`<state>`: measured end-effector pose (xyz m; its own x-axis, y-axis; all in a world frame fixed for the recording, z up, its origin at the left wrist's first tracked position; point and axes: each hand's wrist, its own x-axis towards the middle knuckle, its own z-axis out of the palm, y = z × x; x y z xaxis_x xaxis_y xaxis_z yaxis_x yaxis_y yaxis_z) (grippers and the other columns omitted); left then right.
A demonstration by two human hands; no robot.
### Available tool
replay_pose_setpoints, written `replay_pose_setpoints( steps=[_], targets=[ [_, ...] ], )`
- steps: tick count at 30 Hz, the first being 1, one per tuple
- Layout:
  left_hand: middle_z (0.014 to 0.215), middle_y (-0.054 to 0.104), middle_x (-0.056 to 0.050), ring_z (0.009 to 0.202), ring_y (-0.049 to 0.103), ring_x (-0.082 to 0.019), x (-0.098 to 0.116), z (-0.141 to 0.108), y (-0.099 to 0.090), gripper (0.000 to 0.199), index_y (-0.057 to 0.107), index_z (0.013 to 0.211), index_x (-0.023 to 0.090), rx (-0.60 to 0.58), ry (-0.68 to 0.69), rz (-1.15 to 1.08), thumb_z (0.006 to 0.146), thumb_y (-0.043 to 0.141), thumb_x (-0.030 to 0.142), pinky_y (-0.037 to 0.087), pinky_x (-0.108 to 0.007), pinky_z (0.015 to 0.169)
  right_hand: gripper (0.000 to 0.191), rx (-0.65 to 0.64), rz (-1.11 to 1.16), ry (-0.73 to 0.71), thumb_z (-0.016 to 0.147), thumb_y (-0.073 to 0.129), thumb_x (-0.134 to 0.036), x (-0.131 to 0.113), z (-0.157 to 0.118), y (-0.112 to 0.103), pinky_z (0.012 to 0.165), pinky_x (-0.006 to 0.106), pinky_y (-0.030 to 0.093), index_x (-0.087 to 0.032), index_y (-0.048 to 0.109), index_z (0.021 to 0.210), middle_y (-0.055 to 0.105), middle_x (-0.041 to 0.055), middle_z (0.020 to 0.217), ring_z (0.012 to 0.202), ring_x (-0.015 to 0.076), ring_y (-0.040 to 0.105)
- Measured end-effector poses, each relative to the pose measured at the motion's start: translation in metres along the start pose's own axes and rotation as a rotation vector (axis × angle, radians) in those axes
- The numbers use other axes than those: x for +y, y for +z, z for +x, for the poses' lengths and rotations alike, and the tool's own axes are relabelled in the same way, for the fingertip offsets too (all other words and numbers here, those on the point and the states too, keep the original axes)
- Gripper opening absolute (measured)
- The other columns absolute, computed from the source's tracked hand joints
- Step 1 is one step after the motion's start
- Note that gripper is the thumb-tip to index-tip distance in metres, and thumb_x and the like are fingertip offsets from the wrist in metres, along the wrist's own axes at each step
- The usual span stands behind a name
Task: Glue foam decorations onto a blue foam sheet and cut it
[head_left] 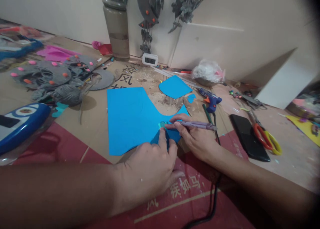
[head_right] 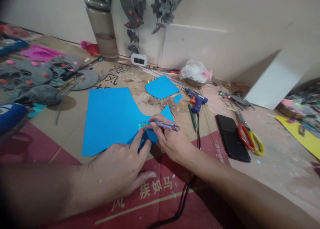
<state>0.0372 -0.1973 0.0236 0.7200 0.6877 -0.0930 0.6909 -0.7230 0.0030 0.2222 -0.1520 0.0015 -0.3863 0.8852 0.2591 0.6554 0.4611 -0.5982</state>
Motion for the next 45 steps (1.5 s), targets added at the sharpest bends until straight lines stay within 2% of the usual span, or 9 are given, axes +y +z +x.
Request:
replay_pose_setpoints(
  steps=[2, 4, 7, 9, 13, 21, 28, 36, 45],
  targets=[
    [0.144, 0.039, -0.045, 0.076, 0.075, -0.037, 0.0, 0.001, -0.002, 0.075, 0.049, 0.142, 0.001, -0.031, 0.005, -0.008, 0.095, 0.048, 0.06, 0.057, -0.038, 0.051, 0.02, -0.016, 0.094, 0.029, 0.104, 0.044, -0.036, -0.001, -0.002, 0.0, 0.082, 0.035, 0.06, -0.025, 0.06, 0.111, 0.076, 0.0053, 0.108, 0.097, 0.0198, 0.074],
    [0.145, 0.038, -0.046, 0.074, 0.075, -0.037, 0.0, 0.002, -0.002, 0.078, 0.047, 0.144, 0.0, -0.058, 0.007, -0.015, 0.095, 0.048, 0.06, 0.057, -0.038, 0.05, 0.022, 0.02, 0.179, 0.055, 0.104, 0.046, -0.037, -0.003, -0.003, -0.001, 0.087, 0.035, 0.058, -0.024, 0.06, 0.114, 0.075, 0.0052, 0.103, 0.097, 0.0186, 0.073],
    [0.146, 0.036, -0.046, 0.072, 0.075, -0.036, 0.0, 0.003, -0.001, 0.077, 0.046, 0.146, 0.001, -0.057, -0.002, -0.019, 0.096, 0.046, 0.06, 0.056, -0.039, 0.048, 0.025, 0.114, 0.198, 0.042, 0.103, 0.048, -0.04, -0.005, -0.003, -0.004, 0.087, 0.035, 0.056, -0.024, 0.063, 0.115, 0.073, 0.0051, 0.099, 0.095, 0.0183, 0.07],
    [0.145, 0.037, -0.045, 0.072, 0.075, -0.036, 0.0, 0.002, 0.0, 0.076, 0.046, 0.147, 0.002, -0.045, 0.0, -0.019, 0.096, 0.044, 0.06, 0.056, -0.038, 0.048, 0.025, 0.13, 0.193, 0.028, 0.102, 0.049, -0.041, -0.006, 0.0, -0.005, 0.087, 0.036, 0.055, -0.024, 0.066, 0.111, 0.071, 0.0053, 0.102, 0.096, 0.0184, 0.068],
    [0.143, 0.042, -0.044, 0.072, 0.075, -0.035, 0.0, 0.001, 0.0, 0.079, 0.045, 0.147, 0.001, -0.034, 0.006, -0.018, 0.095, 0.046, 0.06, 0.058, -0.038, 0.051, 0.026, 0.1, 0.217, 0.041, 0.101, 0.051, -0.042, -0.006, 0.009, -0.003, 0.081, 0.034, 0.055, -0.022, 0.067, 0.104, 0.071, 0.006, 0.103, 0.092, 0.018, 0.068],
    [0.142, 0.042, -0.045, 0.073, 0.074, -0.037, -0.001, 0.002, 0.001, 0.077, 0.048, 0.144, -0.001, -0.027, 0.018, -0.053, 0.095, 0.047, 0.059, 0.055, -0.039, 0.047, 0.022, 0.024, 0.106, 0.054, 0.1, 0.05, -0.039, -0.012, 0.026, 0.006, 0.072, 0.034, 0.055, -0.021, 0.06, 0.092, 0.069, 0.0053, 0.087, 0.082, 0.0194, 0.068],
    [0.141, 0.039, -0.048, 0.076, 0.075, -0.04, 0.0, 0.001, 0.0, 0.08, 0.047, 0.144, -0.004, -0.021, 0.027, -0.055, 0.095, 0.048, 0.059, 0.057, -0.041, 0.049, 0.021, 0.019, 0.03, -0.019, 0.1, 0.049, -0.033, -0.015, 0.029, 0.006, 0.07, 0.033, 0.05, -0.022, 0.057, 0.084, 0.067, 0.0033, 0.079, 0.076, 0.0181, 0.065],
    [0.141, 0.039, -0.048, 0.079, 0.075, -0.042, -0.001, 0.001, 0.0, 0.081, 0.046, 0.145, -0.004, -0.017, 0.02, -0.063, 0.095, 0.049, 0.059, 0.059, -0.041, 0.051, 0.023, 0.016, 0.021, -0.003, 0.1, 0.048, -0.036, -0.018, 0.031, 0.005, 0.07, 0.034, 0.049, -0.022, 0.057, 0.083, 0.066, 0.0032, 0.078, 0.074, 0.0186, 0.064],
    [0.139, 0.044, -0.046, 0.073, 0.076, -0.035, -0.001, 0.002, -0.003, 0.079, 0.049, 0.144, -0.002, -0.011, 0.029, -0.022, 0.095, 0.05, 0.06, 0.059, -0.038, 0.052, 0.024, 0.018, -0.015, -0.02, 0.099, 0.05, -0.031, -0.018, 0.033, 0.005, 0.07, 0.032, 0.047, -0.021, 0.058, 0.079, 0.066, 0.0028, 0.077, 0.073, 0.0174, 0.063]
  ],
)
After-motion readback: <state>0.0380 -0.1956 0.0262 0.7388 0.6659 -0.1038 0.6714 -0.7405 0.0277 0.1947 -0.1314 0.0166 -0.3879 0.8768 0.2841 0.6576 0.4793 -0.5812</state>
